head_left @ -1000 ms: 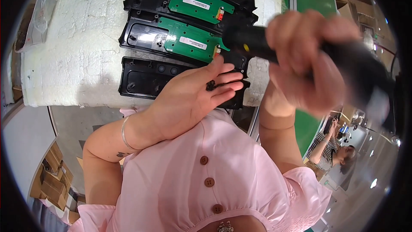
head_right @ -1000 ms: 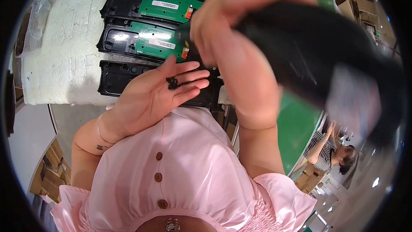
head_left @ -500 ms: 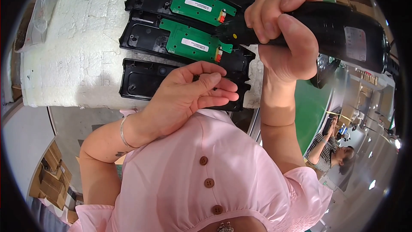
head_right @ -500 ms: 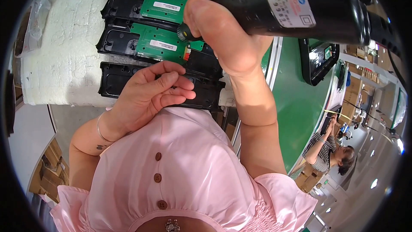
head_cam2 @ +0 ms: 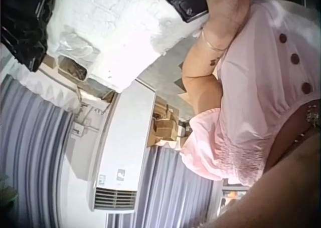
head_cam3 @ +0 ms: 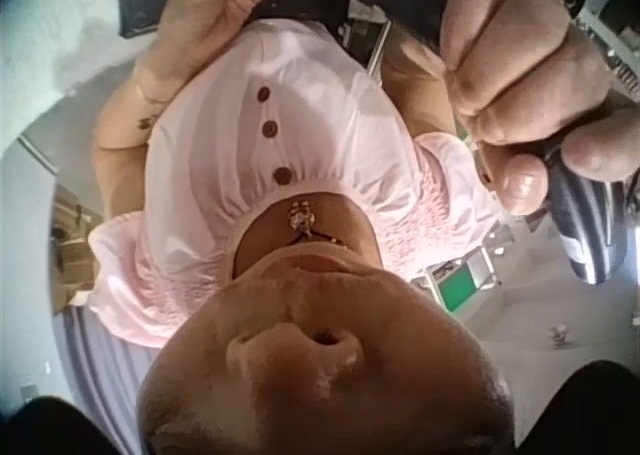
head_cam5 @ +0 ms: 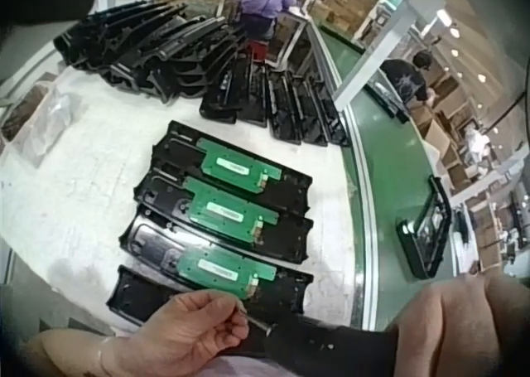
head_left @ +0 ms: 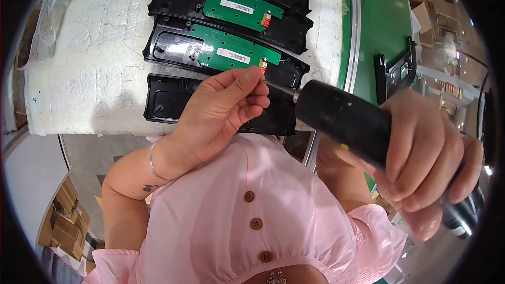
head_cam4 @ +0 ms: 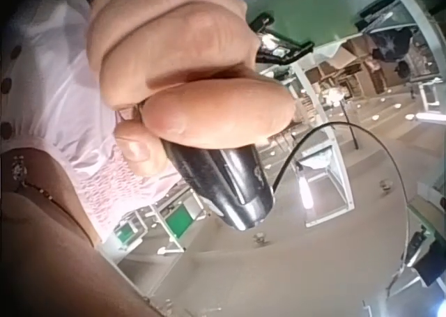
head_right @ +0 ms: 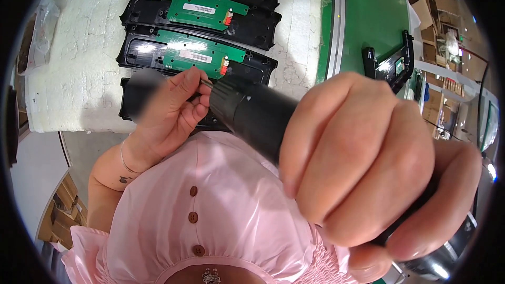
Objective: The recorder is assembling electronic battery packs by inserting circuit boards and using an electric screwdriver to drive screws into the housings.
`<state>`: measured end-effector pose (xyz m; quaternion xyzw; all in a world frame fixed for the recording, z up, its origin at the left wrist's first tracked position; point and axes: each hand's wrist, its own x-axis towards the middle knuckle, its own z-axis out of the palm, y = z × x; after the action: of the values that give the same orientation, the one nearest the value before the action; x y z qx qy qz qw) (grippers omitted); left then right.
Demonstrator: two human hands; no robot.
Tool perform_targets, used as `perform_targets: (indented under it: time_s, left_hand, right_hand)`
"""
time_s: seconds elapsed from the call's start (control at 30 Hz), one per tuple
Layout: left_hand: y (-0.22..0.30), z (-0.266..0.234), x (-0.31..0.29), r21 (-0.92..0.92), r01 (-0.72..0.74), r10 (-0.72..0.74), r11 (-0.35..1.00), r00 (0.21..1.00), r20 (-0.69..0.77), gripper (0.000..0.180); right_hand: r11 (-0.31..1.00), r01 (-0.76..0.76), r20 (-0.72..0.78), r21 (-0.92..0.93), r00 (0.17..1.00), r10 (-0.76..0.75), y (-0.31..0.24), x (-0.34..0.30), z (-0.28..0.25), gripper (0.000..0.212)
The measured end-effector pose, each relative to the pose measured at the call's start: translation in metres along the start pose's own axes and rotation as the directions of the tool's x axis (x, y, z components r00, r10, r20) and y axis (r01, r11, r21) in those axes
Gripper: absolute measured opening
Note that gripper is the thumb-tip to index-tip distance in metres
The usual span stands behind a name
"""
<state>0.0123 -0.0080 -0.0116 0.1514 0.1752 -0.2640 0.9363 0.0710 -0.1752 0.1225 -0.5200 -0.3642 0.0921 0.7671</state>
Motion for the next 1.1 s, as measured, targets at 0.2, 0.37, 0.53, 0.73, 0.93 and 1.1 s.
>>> perform_targets:
  time_s: [0.2, 0.37, 0.53, 0.73, 0.93, 1.1]
  left_hand:
    - [-0.005, 0.002, 0.002, -0.023, 0.005, -0.004, 1.000, 1.000, 0.021, 0.019]
    - [-0.013, 0.006, -0.004, -0.056, 0.062, -0.059, 0.997, 0.997, 0.048, 0.024]
    - [-0.016, 0.008, -0.006, -0.155, 0.279, -0.274, 0.948, 0.960, 0.057, 0.034]
    - [-0.008, 0.002, -0.015, 0.169, 0.213, -0.221, 0.962, 0.975, 0.031, 0.032]
    - [-0.008, -0.001, -0.015, 0.171, 0.232, -0.253, 0.958, 0.960, 0.119, 0.031]
    - [-0.004, 0.004, -0.016, 0.218, 0.217, -0.234, 0.951, 0.971, 0.056, 0.023]
  right_hand:
    - [0.995, -0.043, 0.133, -0.085, 0.990, 0.055, 0.001, -0.003, 0.002, 0.027]
    - [0.994, 0.032, 0.157, -0.101, 0.988, -0.016, 0.017, -0.009, 0.001, 0.027]
    - [0.989, 0.086, -0.101, -0.117, 0.990, -0.098, 0.053, -0.020, 0.002, 0.023]
    - [0.991, -0.028, -0.132, -0.130, 0.991, 0.011, 0.071, -0.020, -0.003, 0.028]
    - [0.977, -0.086, -0.173, -0.196, 0.983, 0.052, 0.069, -0.017, 0.008, 0.024]
    - [0.965, -0.115, -0.124, -0.234, 0.988, 0.088, 0.071, -0.012, 0.009, 0.024]
